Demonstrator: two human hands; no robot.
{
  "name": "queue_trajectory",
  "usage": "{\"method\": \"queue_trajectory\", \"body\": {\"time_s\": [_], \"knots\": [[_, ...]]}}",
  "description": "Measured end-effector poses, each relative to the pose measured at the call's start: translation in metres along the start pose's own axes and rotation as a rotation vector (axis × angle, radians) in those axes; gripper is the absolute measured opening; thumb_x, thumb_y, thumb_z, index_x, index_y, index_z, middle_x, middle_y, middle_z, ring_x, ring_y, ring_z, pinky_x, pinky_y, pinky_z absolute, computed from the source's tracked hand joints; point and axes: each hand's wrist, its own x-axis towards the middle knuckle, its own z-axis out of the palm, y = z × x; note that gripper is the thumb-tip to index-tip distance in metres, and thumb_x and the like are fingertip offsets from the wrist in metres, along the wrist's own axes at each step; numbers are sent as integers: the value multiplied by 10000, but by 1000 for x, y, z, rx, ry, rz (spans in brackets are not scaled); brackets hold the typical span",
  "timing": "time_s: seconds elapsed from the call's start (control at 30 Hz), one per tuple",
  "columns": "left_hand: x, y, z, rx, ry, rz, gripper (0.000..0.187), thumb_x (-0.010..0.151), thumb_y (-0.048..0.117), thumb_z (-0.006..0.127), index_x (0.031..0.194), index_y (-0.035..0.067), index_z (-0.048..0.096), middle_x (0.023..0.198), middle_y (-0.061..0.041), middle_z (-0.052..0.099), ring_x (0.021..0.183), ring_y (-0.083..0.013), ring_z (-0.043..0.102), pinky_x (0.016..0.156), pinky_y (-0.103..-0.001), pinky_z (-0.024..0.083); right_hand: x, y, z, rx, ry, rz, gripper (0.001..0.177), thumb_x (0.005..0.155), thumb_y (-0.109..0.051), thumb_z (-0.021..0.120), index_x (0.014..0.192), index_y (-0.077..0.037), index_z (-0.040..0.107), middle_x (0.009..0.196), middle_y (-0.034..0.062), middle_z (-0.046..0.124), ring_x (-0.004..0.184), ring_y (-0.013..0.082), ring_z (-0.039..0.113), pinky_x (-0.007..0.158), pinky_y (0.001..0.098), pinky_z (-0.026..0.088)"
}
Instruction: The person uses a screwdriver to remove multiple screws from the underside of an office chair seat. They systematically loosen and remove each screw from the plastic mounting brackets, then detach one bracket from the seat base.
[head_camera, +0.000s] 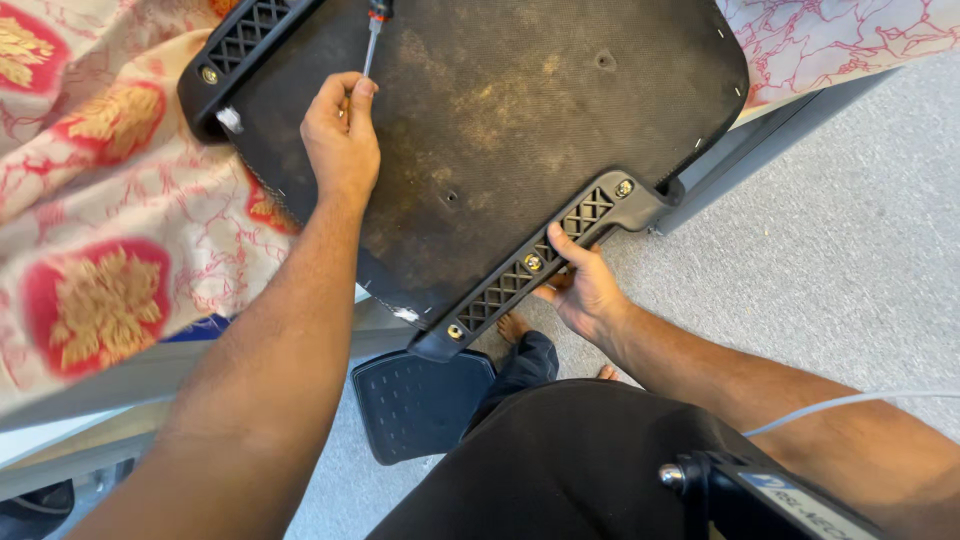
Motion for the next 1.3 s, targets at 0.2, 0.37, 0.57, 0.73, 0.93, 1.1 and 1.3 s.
{"method": "queue_trajectory", "body": {"time_s": [0.2,0.37,0.57,0.73,0.93,1.1,1.3], "knots": [[31,-7,23,-100,-21,76,155,1062,149,685,1012,5,714,799,61,660,723,-20,560,649,-232,458,5,-10,19,-198,-12,141,516,843,-480,730,1235,-163,624,1198,42,692,1194,257,627,1036,558,498],[15,10,24,-172,13,-55,157,1055,156,685,1008,17,741,765,79,583,679,-21,457,588,-228,354,-7,-27,13,-366,-46,213,648,819,-624,639,1305,-201,566,1292,51,645,1251,275,582,1021,537,461],[-62,70,62,-519,-146,-164,163,1049,162,649,1034,36,751,853,83,650,768,-16,524,677,-203,425,-33,-48,-25,-526,163,79,718,861,-682,562,1345,-162,456,1275,97,608,1154,232,610,931,481,506],[-166,132,86,-618,-487,-309,201,1036,182,653,1039,18,771,873,24,703,807,-63,580,735,-238,463,-70,-89,-56,-347,96,-136,889,925,-841,369,1323,-73,576,938,95,583,791,183,573,699,353,450],[-232,153,74,-627,-873,-337,201,998,160,662,1062,-4,758,985,-55,779,939,-105,704,880,-278,561,-153,-156,-79,-228,-294,145,1015,789,-849,334,1359,-46,578,1055,153,739,799,221,726,550,275,572],[-234,157,55,-448,-1023,-326,204,940,168,727,1065,16,779,940,-56,793,883,-101,722,822,-282,574,-203,-160,-83,-635,-262,344,628,905,-343,599,1471,-76,561,1187,117,715,844,181,720,636,255,584],[-201,186,50,10,-780,-358,293,897,305,793,1164,185,783,754,-166,641,696,-220,577,666,-394,476,-225,-140,-71,-923,-94,257,533,906,-116,604,1437,-78,623,1038,46,737,579,71,441,493,211,365]]}}
